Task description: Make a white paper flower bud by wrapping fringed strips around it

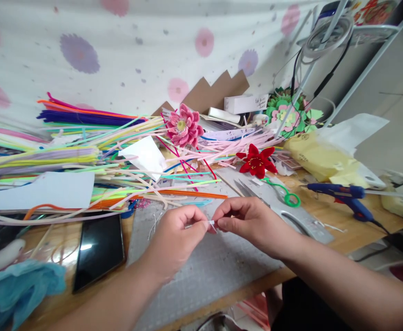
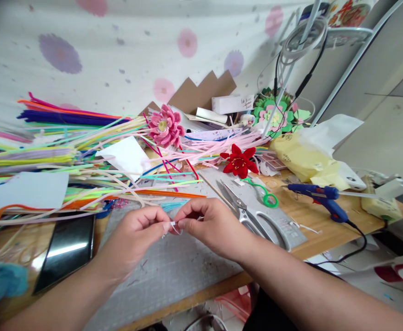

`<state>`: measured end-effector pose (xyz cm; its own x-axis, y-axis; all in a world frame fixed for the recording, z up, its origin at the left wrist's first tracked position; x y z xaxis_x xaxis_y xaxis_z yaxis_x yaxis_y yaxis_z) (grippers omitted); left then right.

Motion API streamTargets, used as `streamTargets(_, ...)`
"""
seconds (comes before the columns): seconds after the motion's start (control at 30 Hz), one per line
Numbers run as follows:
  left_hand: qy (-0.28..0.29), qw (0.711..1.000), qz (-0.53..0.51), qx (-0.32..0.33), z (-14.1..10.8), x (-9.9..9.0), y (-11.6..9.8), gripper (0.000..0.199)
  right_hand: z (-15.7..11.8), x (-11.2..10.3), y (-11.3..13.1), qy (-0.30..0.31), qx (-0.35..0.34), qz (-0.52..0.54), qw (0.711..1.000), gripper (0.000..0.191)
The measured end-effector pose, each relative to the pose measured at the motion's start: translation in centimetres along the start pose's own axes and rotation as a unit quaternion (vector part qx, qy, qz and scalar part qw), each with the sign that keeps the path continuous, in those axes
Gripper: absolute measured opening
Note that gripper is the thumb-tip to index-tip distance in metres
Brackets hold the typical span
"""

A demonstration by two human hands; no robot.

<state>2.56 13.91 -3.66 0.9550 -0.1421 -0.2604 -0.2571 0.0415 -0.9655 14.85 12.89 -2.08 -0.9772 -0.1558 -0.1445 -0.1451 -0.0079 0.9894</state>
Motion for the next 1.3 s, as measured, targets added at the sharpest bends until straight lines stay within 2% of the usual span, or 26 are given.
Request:
streamTargets(0.37, -0.039, 0.992, 0.104, 0.053, 0.1, -0.6, -0.8, 0.015, 0.1, 0.1, -0.2, -0.046, -0.038, -0.086, 0.995, 0.004)
streamTargets(0.6, -0.039, 0.994, 0.095, 0.039, 0.1, -0.6, -0.8, 0.016, -0.5, 0.2, 1.3, -0.080, -0.133, -0.148, 0.977, 0.006)
streamTargets(0.73, -0.041, 0.994, 0.094, 0.034, 0.0, -0.6, -0.9, 0.017, -0.6, 0.3, 1.4, -0.097, -0.157, -0.159, 0.970, 0.004)
streamTargets(0.9, -0.054, 0.988, 0.128, 0.062, -0.2, -0.7, -1.5, 0.016, -0.5, 0.3, 1.1, -0.103, -0.135, -0.162, 0.972, 0.002)
streamTargets(1.03, -0.047, 0.982, 0.165, 0.073, -0.4, -0.4, -1.4, 0.018, -0.2, 0.1, 0.6, -0.096, -0.086, -0.147, 0.981, 0.006)
streamTargets(1.17, -0.038, 0.984, 0.164, 0.067, -0.4, -0.4, -1.2, 0.016, 0.0, 0.0, -0.1, -0.065, -0.030, -0.059, 0.996, 0.011)
streamTargets(1.3, -0.022, 0.992, 0.119, 0.047, -0.3, -0.3, -1.0, 0.016, 0.1, -0.1, -0.8, -0.023, 0.014, 0.026, 0.999, 0.017)
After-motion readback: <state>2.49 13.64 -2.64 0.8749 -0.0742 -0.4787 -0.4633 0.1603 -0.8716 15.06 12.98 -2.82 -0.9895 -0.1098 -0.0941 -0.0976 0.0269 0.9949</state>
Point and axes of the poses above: each hand's wrist, its own z-axis towards the middle knuckle, its own x-axis out of the palm, y = z × x, the point moved 8 cm from there along z, towards the middle knuckle, and after that the axes turned 11 degrees about -y, right-handed, at the moved point
